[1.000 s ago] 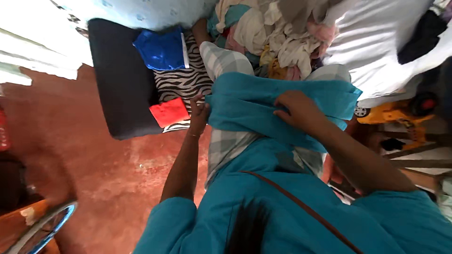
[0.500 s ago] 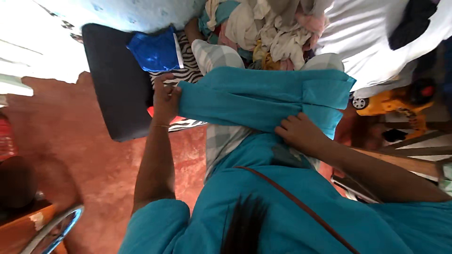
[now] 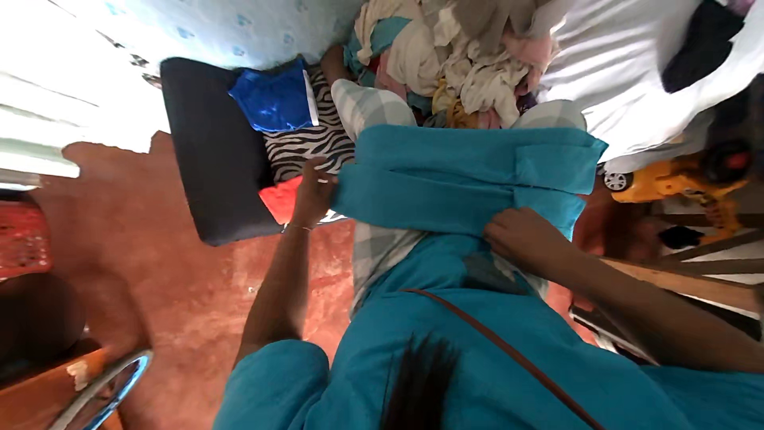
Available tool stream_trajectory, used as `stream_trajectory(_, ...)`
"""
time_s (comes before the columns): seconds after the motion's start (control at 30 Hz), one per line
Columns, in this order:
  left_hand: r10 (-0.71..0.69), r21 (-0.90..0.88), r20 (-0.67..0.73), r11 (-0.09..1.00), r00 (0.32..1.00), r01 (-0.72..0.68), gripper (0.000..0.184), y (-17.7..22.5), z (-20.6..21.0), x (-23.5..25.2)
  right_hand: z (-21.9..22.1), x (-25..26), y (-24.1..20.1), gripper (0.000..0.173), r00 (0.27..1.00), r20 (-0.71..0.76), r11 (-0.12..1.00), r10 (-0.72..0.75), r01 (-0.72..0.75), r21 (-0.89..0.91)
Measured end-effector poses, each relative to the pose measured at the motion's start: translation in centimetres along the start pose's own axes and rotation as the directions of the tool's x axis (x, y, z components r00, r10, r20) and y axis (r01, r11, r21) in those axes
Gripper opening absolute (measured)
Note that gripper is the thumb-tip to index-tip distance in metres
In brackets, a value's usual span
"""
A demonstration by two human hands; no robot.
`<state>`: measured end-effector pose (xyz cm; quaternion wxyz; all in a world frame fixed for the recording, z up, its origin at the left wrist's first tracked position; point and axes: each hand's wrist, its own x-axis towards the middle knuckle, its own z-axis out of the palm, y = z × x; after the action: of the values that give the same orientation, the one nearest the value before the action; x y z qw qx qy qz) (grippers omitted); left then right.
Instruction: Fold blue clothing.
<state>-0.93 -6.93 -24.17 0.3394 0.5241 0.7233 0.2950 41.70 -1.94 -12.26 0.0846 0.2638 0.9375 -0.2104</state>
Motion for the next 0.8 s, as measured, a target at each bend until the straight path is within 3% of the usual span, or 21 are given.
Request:
stream_trajectory(0.13, -0.126, -0.289, 0.109, 0.945, 0.986, 0.152, 0.056, -1.5, 3.5, 0.4, -1.3, 1.0, 0.0, 0.015, 0.994, -0.105, 0.999, 0.0, 0.004, 0.038)
stream_trajectory(0.2, -0.182, -0.458, 0.202, 0.851, 0.962, 0.257, 0.056, -0.4, 4.8, 0.3, -1.7, 1.6, 0.0, 0.016, 0.992, -0.126, 0.999, -0.009, 0.015, 0.046)
stream_trajectory(0.27, -0.441, -0.502, 0.314, 0.675, 0.841, 0.541, 0.054, 5.5, 4.2, 0.0, -1.9, 2.2, -0.3, 0.017, 0.992, -0.123, 0.998, -0.018, 0.026, 0.061)
stream_trajectory(0.3, -0.532, -0.472, 0.34, 0.617, 0.775, 0.63, 0.053, 7.6, 4.0, 0.1, -2.0, 2.4, -0.4, 0.018, 0.992, -0.127, 0.997, -0.025, 0.033, 0.065)
stream_trajectory(0.33, -0.537, -0.466, 0.37, 0.599, 0.758, 0.651, 0.052, 7.6, 3.9, 0.2, -2.0, 2.6, -0.4, 0.019, 0.99, -0.135, 0.997, -0.03, 0.04, 0.068)
stream_trajectory(0.43, -0.198, -0.663, 0.378, 0.624, 0.904, 0.414, 0.043, -0.8, 5.3, 1.0, -1.8, 2.8, 0.0, 0.02, 0.991, -0.133, 0.997, -0.01, 0.02, 0.08)
stream_trajectory(0.5, -0.21, -0.72, 0.329, 0.575, 0.921, 0.388, 0.035, -2.3, 4.3, 1.3, -1.7, 2.8, 0.4, 0.021, 0.988, -0.158, 0.996, -0.002, 0.017, 0.092)
stream_trajectory(0.57, -0.258, -0.7, 0.237, 0.623, 0.937, 0.348, 0.035, -1.5, 2.0, 1.2, -1.8, 2.8, 0.6, 0.022, 0.985, -0.173, 0.992, 0.006, 0.017, 0.127)
stream_trajectory(0.63, -0.223, -0.629, 0.105, 0.74, 0.969, 0.238, 0.03, -0.3, -0.3, 0.8, -2.0, 3.3, 0.6, 0.023, 0.985, -0.171, 0.981, 0.005, 0.029, 0.192)
stream_trajectory(0.73, -0.137, -0.348, -0.048, 0.931, 0.989, 0.112, 0.032, 3.2, -3.5, 0.0, -2.3, 5.2, -0.1, 0.027, 0.993, -0.118, 0.924, 0.029, 0.018, 0.381)
stream_trajectory(0.8, -0.095, -0.137, -0.09, 0.987, 0.991, 0.082, 0.036, 6.8, -4.7, -1.0, -2.3, 6.9, -0.9, 0.029, 0.995, -0.092, 0.888, 0.038, 0.009, 0.459)
